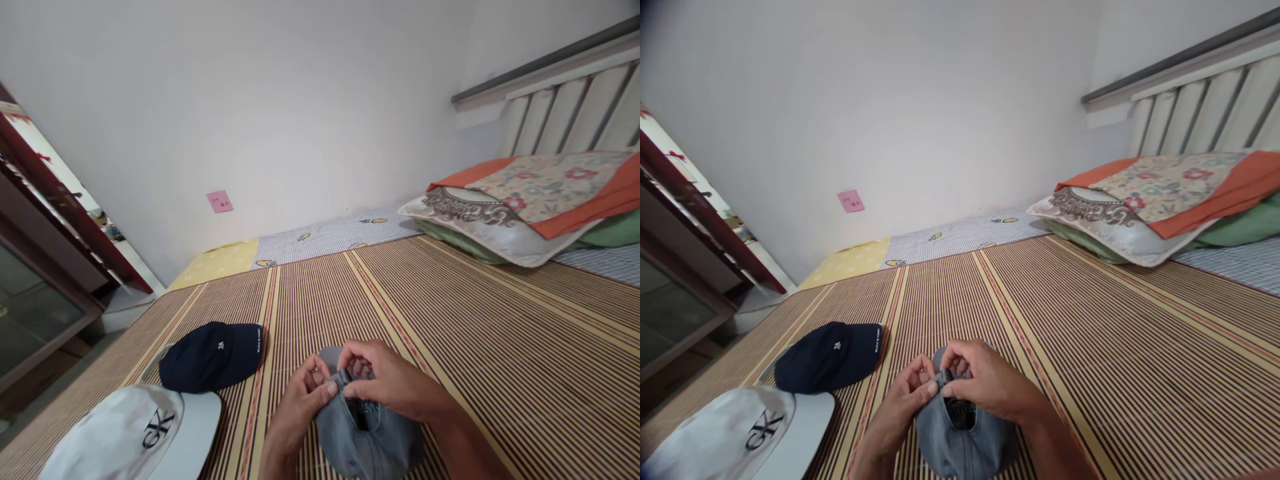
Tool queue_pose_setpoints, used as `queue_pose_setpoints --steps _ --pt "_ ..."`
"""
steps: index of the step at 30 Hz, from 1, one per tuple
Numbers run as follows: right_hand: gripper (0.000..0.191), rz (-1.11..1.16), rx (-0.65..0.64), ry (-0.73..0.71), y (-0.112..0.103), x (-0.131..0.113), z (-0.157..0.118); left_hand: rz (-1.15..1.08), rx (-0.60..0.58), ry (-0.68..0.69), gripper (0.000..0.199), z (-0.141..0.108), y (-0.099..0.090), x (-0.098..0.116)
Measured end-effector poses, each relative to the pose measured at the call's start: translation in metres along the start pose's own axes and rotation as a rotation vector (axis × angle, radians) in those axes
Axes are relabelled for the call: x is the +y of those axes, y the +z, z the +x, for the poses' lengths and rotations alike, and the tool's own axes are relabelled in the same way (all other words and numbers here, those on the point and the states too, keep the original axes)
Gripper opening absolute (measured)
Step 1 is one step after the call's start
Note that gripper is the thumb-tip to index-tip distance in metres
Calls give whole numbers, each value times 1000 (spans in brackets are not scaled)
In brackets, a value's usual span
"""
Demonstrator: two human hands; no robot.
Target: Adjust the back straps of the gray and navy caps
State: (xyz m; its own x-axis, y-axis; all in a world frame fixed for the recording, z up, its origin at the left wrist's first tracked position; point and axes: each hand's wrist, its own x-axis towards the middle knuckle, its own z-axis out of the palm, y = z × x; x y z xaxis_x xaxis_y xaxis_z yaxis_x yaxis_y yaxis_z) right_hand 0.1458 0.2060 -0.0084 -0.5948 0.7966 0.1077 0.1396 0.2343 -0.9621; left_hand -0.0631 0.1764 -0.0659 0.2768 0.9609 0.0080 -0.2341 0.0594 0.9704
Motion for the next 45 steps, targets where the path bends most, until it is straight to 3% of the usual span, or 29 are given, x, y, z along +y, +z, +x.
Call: queue_pose_setpoints --steps 6,11,17,26,38,45 --pt "23 -11 -26 5 2 2 0 -34 -7 28 37 2 -5 -7" --pt "15 -63 8 -11 3 -2 0 36 53 65 36 1 -3 0" --pt "16 -94 43 -33 5 -6 0 72 24 -4 42 -4 3 10" --pt "16 -69 46 -47 5 -5 -1 142 -15 26 40 -7 -4 8" --pt "22 -107 62 -80 4 -9 -1 66 -11 49 43 -4 -6 6" --pt "38 19 -45 -12 -7 8 -2 -98 -3 30 41 -6 -3 8"
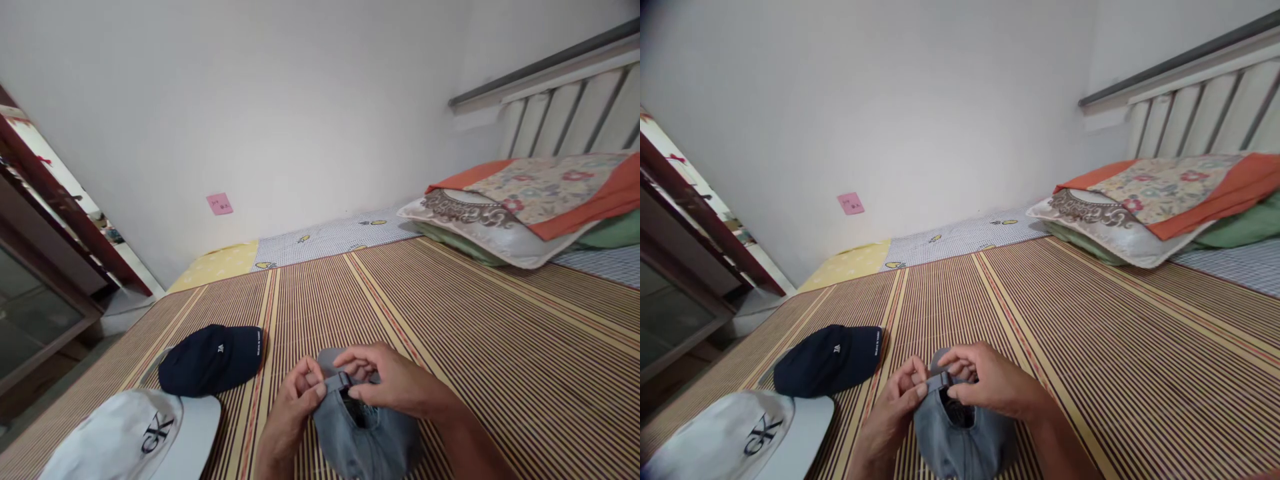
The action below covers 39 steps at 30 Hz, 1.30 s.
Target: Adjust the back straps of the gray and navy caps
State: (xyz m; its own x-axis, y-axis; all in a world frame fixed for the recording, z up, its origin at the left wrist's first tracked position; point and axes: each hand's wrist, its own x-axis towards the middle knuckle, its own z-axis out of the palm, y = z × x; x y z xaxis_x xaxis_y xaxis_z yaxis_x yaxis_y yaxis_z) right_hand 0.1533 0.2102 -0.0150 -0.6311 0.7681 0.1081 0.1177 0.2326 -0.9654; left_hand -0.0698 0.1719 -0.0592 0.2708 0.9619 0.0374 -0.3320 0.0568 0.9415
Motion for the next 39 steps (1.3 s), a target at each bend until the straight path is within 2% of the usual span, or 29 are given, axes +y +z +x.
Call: queue_pose_setpoints --steps 4,8,15,25,29,32,39 --pt "26 64 -75 111 -9 16 -1 -41 -11 -20 38 -1 -2 2" --pt "17 199 -135 71 -12 24 0 -12 -26 -68 39 -2 -5 2" --pt "19 192 -142 -40 -15 21 1 80 22 -124 44 -2 -5 1" --pt "21 190 -95 -11 -15 25 2 157 -48 -138 45 -3 -2 3" --pt "22 274 -126 13 -13 28 2 145 -32 -122 43 -3 -2 3" --pt "32 312 -188 16 -13 26 1 135 -27 -120 42 -3 -3 2" --pt "30 184 -182 33 -19 26 -3 86 2 -110 42 -4 -7 0"
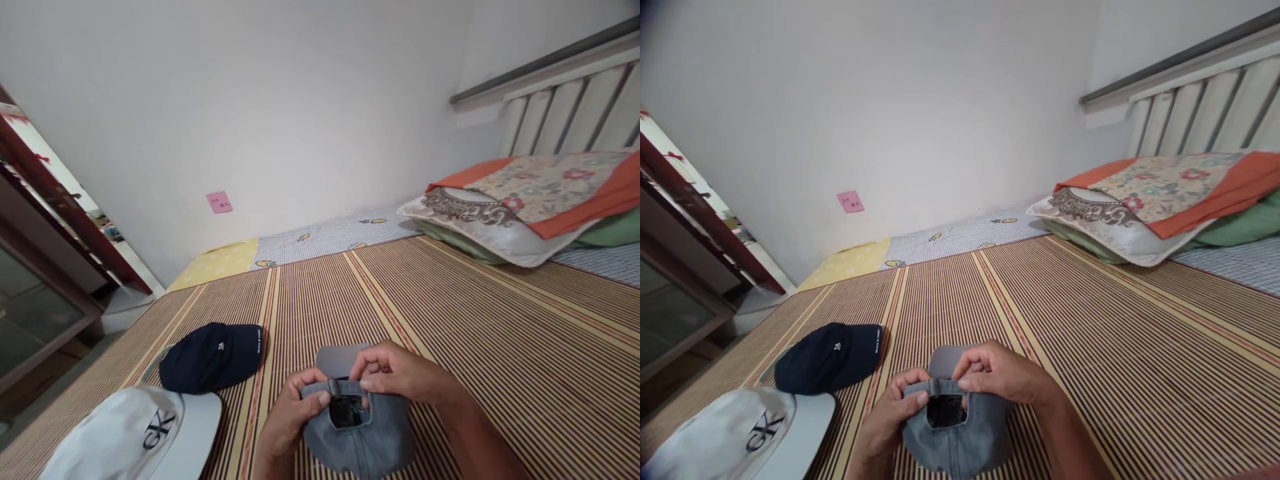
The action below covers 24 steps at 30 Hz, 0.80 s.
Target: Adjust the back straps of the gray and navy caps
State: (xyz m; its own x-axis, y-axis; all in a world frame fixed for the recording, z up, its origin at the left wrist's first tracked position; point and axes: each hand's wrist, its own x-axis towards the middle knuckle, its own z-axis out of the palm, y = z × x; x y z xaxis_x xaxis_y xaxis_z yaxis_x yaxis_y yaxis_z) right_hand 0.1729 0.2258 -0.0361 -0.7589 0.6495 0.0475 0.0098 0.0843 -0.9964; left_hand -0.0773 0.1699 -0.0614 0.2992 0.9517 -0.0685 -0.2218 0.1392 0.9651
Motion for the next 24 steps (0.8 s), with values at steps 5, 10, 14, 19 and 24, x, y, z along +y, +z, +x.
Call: queue_pose_setpoints --steps 5,10,14,19,24 --pt "30 32 46 -15 0 3 3 -40 -12 6 45 -1 2 2" --pt "28 41 90 -61 1 -2 2 -11 -32 15 44 -2 2 4" --pt "26 33 91 -83 1 -4 2 1 -57 -4 44 -3 0 3" --pt "22 27 152 -69 -1 -4 3 -48 -114 -15 43 -2 -1 3" --pt "22 -47 200 -49 9 -12 5 -161 -105 40 40 0 3 4"
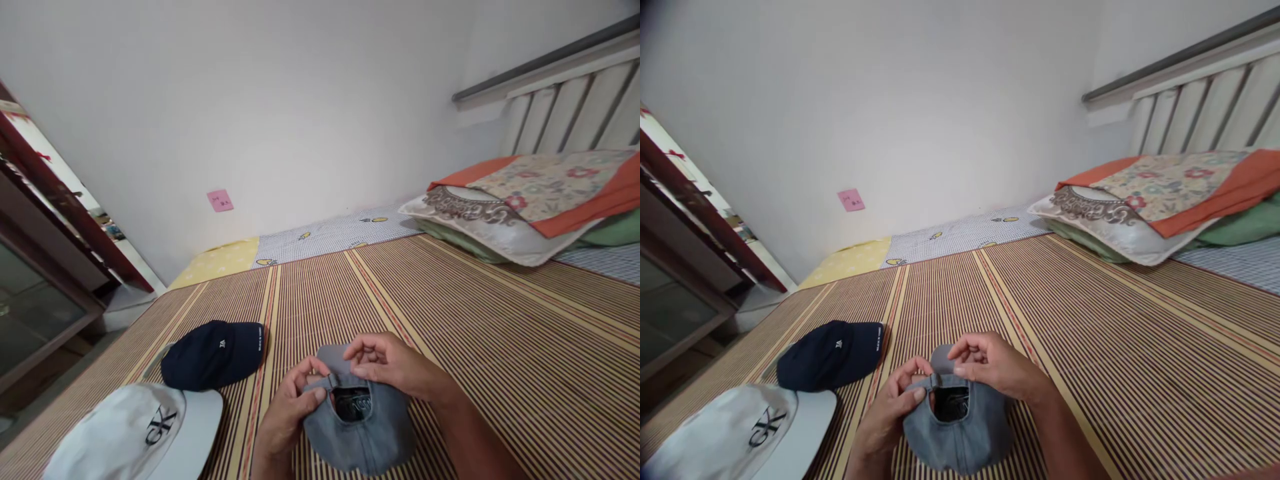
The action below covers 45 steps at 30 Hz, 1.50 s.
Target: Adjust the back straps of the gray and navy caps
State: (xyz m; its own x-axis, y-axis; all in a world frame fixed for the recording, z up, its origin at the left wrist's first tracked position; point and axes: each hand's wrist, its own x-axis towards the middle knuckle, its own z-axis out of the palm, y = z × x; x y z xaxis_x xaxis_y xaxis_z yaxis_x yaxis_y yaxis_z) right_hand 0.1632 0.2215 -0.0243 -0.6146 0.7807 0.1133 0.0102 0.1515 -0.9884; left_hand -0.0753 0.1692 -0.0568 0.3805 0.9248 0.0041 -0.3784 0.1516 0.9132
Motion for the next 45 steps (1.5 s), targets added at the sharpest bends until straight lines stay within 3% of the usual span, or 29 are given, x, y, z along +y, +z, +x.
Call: queue_pose_setpoints --steps 3,10,19,24,45 --pt "31 -98 31 -33 13 -14 -1 -30 14 36 39 1 4 1" --pt "16 -276 66 -89 32 -30 1 -4 41 74 39 1 4 1" --pt "18 -324 37 -101 36 -29 1 -12 34 86 30 2 -2 -1" --pt "19 -308 62 -136 36 -31 -1 24 21 88 35 0 -2 0" --pt "22 -356 85 -182 35 -27 2 72 172 112 37 11 4 -9"
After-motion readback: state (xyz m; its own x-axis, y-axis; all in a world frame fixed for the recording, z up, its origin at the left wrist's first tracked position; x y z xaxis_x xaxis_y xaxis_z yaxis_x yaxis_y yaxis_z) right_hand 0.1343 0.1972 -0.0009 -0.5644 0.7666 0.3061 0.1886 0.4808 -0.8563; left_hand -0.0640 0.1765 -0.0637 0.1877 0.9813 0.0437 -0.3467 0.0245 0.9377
